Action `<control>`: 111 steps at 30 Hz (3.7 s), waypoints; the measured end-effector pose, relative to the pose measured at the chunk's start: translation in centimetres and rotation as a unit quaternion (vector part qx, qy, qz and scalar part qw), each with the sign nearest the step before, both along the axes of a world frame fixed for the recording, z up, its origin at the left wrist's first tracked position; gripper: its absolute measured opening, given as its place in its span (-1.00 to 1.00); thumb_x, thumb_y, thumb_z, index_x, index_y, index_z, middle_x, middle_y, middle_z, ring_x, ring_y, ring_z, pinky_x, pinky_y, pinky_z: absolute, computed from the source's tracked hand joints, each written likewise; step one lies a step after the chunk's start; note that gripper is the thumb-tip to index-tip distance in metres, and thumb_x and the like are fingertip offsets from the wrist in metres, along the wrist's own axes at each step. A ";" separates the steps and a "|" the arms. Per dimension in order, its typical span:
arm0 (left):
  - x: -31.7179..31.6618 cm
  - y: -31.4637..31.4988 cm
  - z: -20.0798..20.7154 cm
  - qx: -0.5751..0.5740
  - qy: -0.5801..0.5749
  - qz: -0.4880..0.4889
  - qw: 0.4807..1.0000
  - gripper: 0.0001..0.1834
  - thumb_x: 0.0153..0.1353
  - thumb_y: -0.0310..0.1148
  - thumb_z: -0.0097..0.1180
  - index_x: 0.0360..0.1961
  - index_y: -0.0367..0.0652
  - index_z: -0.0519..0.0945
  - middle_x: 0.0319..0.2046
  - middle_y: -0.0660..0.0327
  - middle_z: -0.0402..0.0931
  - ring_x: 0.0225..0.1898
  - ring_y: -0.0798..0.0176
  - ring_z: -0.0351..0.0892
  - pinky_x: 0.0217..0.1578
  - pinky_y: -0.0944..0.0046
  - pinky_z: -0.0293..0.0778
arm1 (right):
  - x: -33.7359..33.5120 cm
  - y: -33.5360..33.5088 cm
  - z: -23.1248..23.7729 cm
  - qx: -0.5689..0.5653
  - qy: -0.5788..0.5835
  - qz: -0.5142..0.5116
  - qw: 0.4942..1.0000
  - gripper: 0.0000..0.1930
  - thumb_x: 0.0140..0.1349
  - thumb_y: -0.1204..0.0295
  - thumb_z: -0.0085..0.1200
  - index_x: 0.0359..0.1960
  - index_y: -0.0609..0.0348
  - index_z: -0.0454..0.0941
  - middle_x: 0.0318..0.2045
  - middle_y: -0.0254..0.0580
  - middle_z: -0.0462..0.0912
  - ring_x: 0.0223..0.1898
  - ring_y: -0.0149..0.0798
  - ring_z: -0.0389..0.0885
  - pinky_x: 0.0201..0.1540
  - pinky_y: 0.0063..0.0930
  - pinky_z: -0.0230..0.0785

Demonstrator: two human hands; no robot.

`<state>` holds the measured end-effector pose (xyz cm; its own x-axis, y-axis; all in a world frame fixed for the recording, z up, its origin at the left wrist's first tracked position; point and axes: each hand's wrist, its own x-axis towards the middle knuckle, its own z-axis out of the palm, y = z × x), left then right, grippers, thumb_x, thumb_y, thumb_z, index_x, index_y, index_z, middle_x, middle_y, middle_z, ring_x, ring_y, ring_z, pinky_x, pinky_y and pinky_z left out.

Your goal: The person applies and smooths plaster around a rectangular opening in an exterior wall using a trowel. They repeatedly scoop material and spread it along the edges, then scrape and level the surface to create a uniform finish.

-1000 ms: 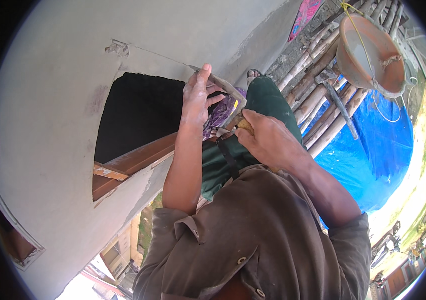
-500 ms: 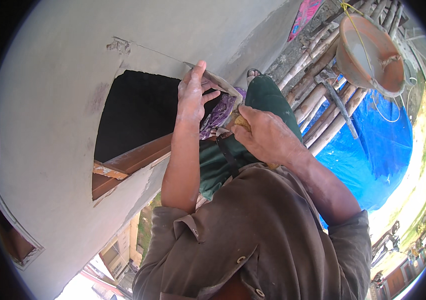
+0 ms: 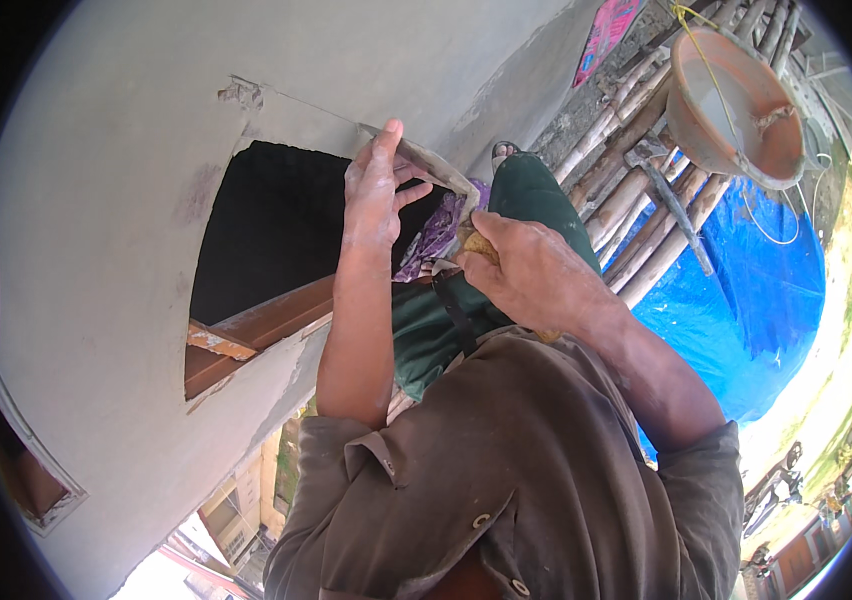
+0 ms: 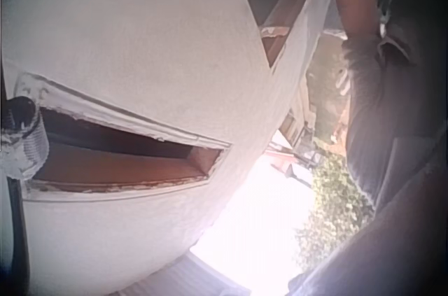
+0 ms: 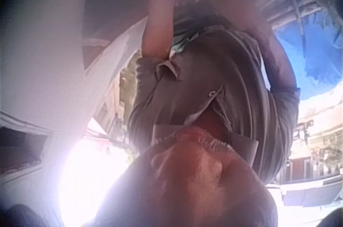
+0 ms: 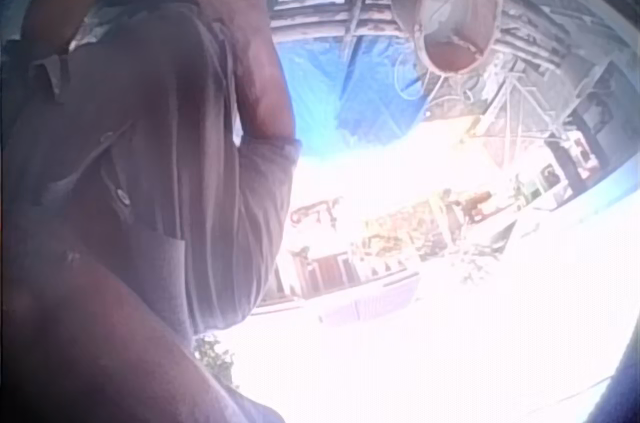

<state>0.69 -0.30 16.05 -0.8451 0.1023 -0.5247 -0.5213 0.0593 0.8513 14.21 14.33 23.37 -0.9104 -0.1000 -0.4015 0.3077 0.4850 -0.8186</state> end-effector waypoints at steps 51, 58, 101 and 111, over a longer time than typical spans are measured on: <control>0.2 0.2 2.4 0.004 0.026 0.011 1.000 -0.12 0.05 0.17 0.28 0.11 -0.41 0.34 -0.26 0.11 0.41 -0.35 0.22 0.52 -0.34 0.19 0.59 | 0.7 0.1 0.7 -0.019 0.060 -0.011 0.998 -0.74 0.25 0.36 0.04 -0.20 0.35 0.40 -0.56 0.07 0.41 -0.51 -0.13 0.38 -0.36 -0.21 0.28; 0.3 0.1 3.2 0.010 0.041 0.005 0.999 -0.11 0.05 0.16 0.27 0.12 -0.42 0.33 -0.27 0.11 0.42 -0.34 0.22 0.53 -0.36 0.23 0.58 | 0.9 0.0 1.6 -0.012 0.063 -0.010 0.998 -0.75 0.25 0.36 0.04 -0.24 0.35 0.38 -0.59 0.05 0.38 -0.55 -0.15 0.32 -0.39 -0.22 0.25; 0.5 0.9 9.2 0.049 0.309 0.069 0.947 -0.19 0.09 0.01 0.34 0.11 -0.47 0.36 -0.24 0.15 0.60 -0.17 0.31 0.55 0.12 0.20 0.28 | -0.8 0.8 -4.3 -0.060 0.309 -0.068 0.947 -0.51 0.19 0.36 0.21 0.03 0.53 0.42 -0.18 0.28 0.59 -0.17 0.11 0.62 -0.14 -0.24 0.46; 0.3 0.8 9.2 0.052 0.298 0.057 0.951 -0.16 0.08 0.07 0.31 0.12 -0.46 0.36 -0.22 0.16 0.58 -0.14 0.28 0.54 0.16 0.15 0.22 | -1.0 0.5 -4.4 -0.062 0.294 -0.078 0.950 -0.50 0.19 0.33 0.21 0.03 0.54 0.42 -0.15 0.32 0.58 -0.12 0.14 0.62 -0.08 -0.23 0.45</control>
<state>1.03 0.46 25.21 -0.9981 0.0177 0.0595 0.0582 -0.0698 0.9959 13.18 14.82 18.94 -0.9813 0.0416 0.1879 -0.1609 0.3586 -0.9195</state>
